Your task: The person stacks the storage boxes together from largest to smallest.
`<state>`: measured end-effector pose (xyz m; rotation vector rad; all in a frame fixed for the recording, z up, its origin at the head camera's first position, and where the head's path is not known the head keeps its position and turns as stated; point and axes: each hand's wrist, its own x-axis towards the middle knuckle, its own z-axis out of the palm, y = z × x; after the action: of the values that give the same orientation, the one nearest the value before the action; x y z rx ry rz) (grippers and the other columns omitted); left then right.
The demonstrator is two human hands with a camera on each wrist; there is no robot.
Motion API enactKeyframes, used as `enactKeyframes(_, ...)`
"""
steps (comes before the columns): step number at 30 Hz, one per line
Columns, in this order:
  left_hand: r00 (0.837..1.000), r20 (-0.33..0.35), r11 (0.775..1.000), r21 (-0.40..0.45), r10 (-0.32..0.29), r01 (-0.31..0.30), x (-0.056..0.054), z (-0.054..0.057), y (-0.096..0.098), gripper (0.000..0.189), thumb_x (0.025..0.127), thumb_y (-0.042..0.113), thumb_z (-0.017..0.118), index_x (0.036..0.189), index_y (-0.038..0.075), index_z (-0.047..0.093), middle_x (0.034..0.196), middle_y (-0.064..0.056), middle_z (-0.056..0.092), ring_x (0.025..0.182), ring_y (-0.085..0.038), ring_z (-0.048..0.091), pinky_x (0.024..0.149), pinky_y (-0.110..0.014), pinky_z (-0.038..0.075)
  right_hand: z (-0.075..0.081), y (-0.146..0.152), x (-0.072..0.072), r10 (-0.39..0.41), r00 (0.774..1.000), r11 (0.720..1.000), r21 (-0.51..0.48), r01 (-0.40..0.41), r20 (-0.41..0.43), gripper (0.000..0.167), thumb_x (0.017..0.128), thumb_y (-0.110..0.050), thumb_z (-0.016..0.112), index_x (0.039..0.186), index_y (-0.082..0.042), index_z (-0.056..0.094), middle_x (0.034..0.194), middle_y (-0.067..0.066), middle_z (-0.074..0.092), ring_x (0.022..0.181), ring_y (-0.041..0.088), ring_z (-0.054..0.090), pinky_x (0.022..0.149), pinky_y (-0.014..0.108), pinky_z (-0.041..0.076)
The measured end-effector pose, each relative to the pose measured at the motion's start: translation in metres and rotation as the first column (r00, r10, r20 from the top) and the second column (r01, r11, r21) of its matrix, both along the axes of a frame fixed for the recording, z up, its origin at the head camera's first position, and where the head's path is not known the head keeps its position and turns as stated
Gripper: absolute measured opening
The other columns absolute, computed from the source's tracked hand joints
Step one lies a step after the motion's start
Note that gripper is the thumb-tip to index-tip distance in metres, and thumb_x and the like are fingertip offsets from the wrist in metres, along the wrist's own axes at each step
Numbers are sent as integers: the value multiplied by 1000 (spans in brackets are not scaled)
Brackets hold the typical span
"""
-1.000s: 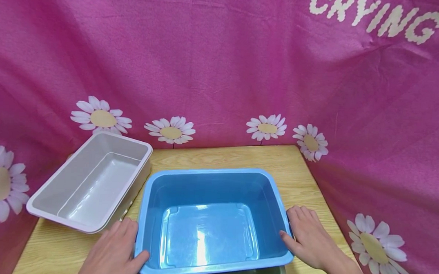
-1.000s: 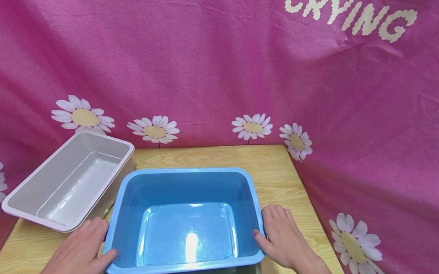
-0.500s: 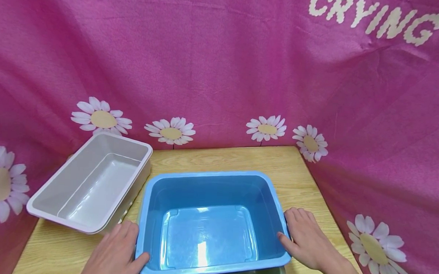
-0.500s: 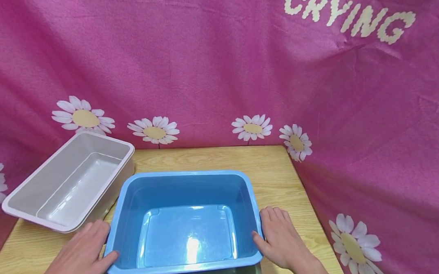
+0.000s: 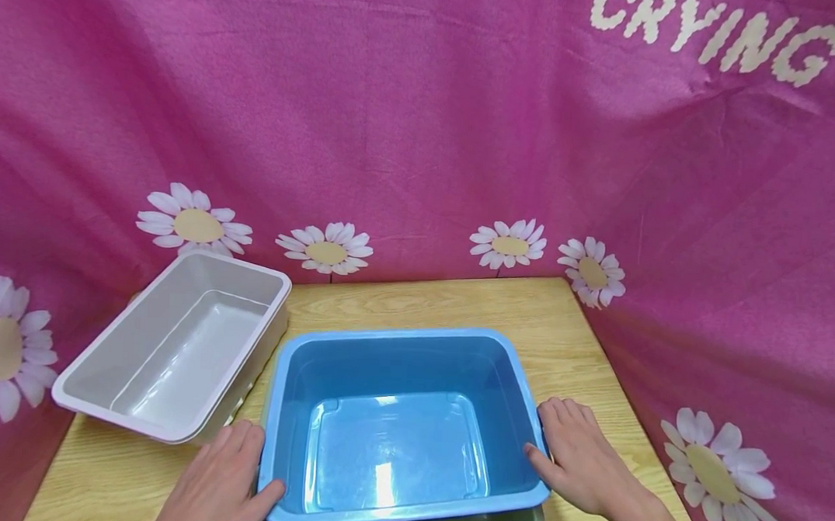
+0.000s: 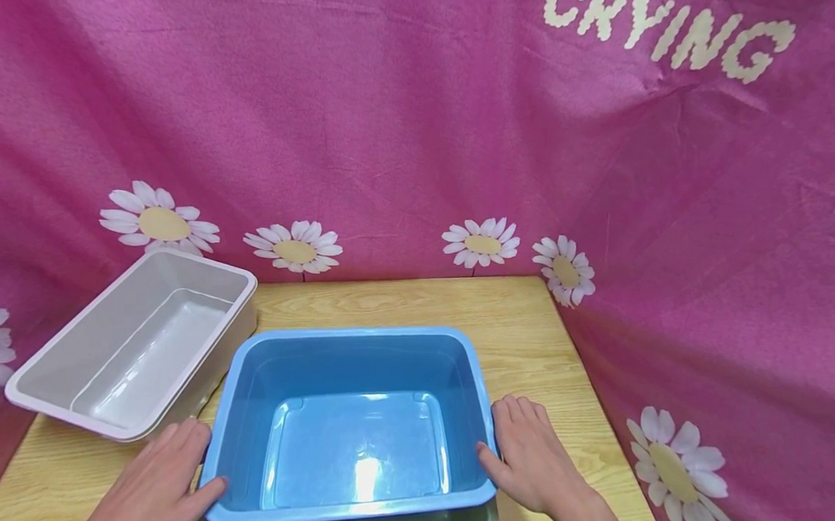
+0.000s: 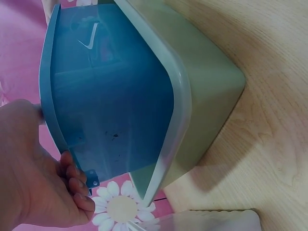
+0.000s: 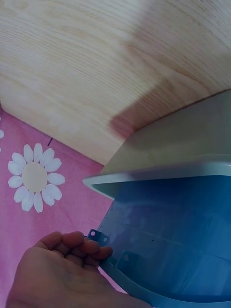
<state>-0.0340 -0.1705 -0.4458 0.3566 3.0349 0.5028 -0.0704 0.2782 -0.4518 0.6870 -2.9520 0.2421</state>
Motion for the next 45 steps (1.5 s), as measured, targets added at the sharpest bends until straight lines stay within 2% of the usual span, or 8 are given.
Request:
enactKeyframes(6, 998, 63, 1000, -3, 11, -11, -2, 0, 1, 38, 77, 32, 73, 97, 6, 54, 84, 1, 40, 78, -17, 37, 69, -36, 36, -3, 0, -1, 1, 1000, 1000, -4, -1, 4, 30, 89, -34, 65, 103, -10, 53, 87, -8, 44, 85, 13, 41, 79, 44, 38)
enactKeyframes(15, 995, 103, 1000, -13, 14, -13, -3, -3, 1, 39, 79, 33, 73, 100, 6, 55, 84, 0, 39, 79, -17, 39, 70, -37, 37, -9, 1, 0, 22, 999, 1000, -15, -23, -26, 30, 87, -32, 66, 102, -10, 52, 86, -8, 42, 82, 13, 39, 78, 43, 37)
enactKeyframes(23, 993, 115, 1000, -9, 14, -13, -3, -6, 1, 37, 79, 34, 72, 97, 8, 54, 83, 1, 39, 79, -17, 38, 70, -36, 36, -11, -1, 0, -1, 1000, 1000, -12, 1, 2, 30, 88, -33, 65, 102, -11, 52, 85, -8, 41, 83, 13, 39, 79, 44, 37)
enactKeyframes(29, 988, 154, 1000, -6, 17, -16, -3, -10, -1, 38, 80, 35, 72, 98, 8, 54, 83, 0, 40, 79, -18, 39, 70, -38, 36, -14, -2, 1, -1, 1000, 1000, -15, 1, -1, 30, 87, -33, 66, 100, -11, 52, 84, -8, 40, 82, 13, 39, 79, 43, 37)
enactKeyframes(39, 984, 177, 1000, -20, 22, -19, -3, -14, -3, 42, 81, 38, 72, 100, 7, 53, 83, -1, 39, 78, -18, 38, 67, -37, 34, -17, -3, 2, 7, 1000, 1000, -8, -8, -13, 30, 87, -34, 65, 101, -10, 52, 85, -7, 40, 82, 13, 39, 79, 44, 38)
enactKeyframes(45, 991, 129, 1000, -26, 16, -13, -1, -15, -3, 40, 79, 37, 73, 97, 8, 53, 82, 1, 38, 77, -17, 37, 66, -34, 33, -20, -4, 3, -16, 1000, 1000, -6, 16, 12, 30, 88, -34, 65, 102, -10, 52, 84, -9, 39, 82, 13, 38, 79, 43, 38)
